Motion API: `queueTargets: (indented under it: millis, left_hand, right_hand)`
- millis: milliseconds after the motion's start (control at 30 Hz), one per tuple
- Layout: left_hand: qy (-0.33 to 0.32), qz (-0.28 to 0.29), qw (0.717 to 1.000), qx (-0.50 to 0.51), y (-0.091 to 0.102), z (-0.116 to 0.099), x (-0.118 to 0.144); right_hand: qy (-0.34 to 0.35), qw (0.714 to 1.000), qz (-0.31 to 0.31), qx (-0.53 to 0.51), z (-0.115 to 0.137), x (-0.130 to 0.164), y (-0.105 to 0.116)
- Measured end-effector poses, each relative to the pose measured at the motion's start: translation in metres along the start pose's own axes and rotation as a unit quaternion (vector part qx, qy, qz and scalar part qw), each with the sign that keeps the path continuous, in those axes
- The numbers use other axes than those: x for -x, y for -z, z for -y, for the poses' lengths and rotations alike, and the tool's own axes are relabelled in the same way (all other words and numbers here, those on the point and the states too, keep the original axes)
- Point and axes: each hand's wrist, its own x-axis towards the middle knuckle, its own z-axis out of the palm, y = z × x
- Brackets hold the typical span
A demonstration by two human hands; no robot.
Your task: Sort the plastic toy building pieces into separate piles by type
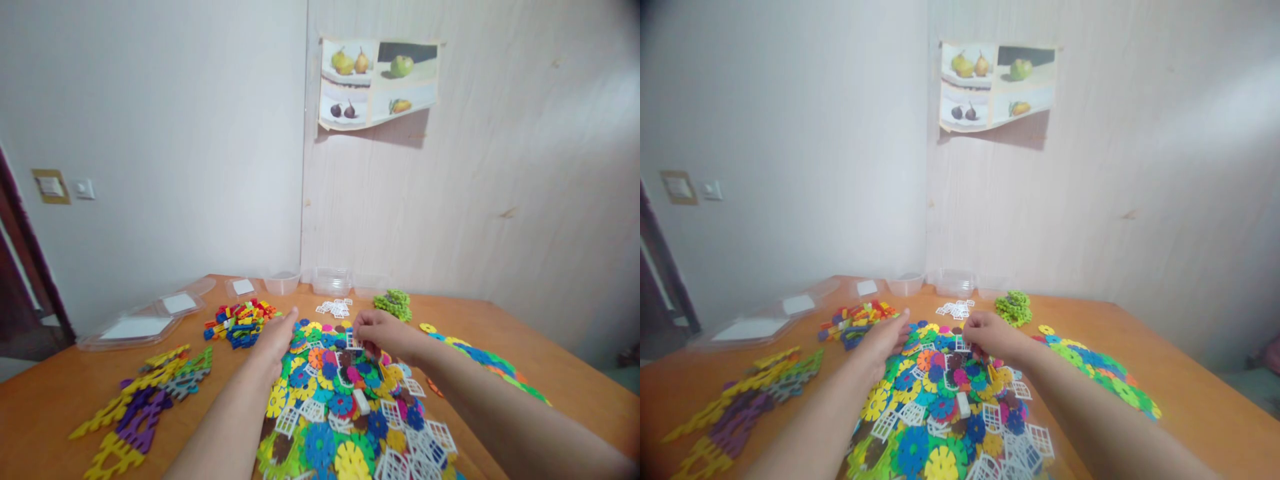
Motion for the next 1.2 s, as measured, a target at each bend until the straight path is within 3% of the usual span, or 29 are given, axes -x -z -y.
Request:
queueTargets:
  millis: [233, 367, 500, 600, 700, 933, 1200]
  left_hand:
    - [0.010, 0.008, 1.000, 0.010, -0.001, -0.002, 0.001]
    - [0.006, 0.017, 1.000, -0.003, 0.001, -0.002, 0.003]
    - [-0.005, 0.009, 1.000, -0.006, 0.001, 0.000, 0.003]
    - [-0.011, 0.004, 1.000, -0.006, 0.000, 0.001, 0.002]
    - [-0.012, -0.006, 1.000, -0.005, -0.001, 0.001, 0.001]
    - [-0.008, -0.010, 1.000, -0.002, -0.002, 0.003, -0.002]
    - [-0.014, 0.005, 1.000, -0.003, 0.001, 0.004, -0.001]
  right_hand:
    - [-0.016, 0.986, -0.099, -0.135, 0.009, -0.038, 0.007]
    - [-0.017, 0.989, -0.075, -0.130, 0.004, -0.030, 0.003]
    - [0.024, 1.000, 0.010, 0.001, -0.003, -0.008, -0.009]
    - [0.076, 0.982, 0.054, 0.166, -0.001, 0.004, -0.015]
    - [0.088, 0.970, 0.057, 0.220, 0.004, 0.008, -0.019]
    - [0.080, 0.981, 0.032, 0.172, -0.002, 0.008, -0.018]
    - [0.090, 0.995, 0.011, 0.050, -0.001, 0.011, -0.011]
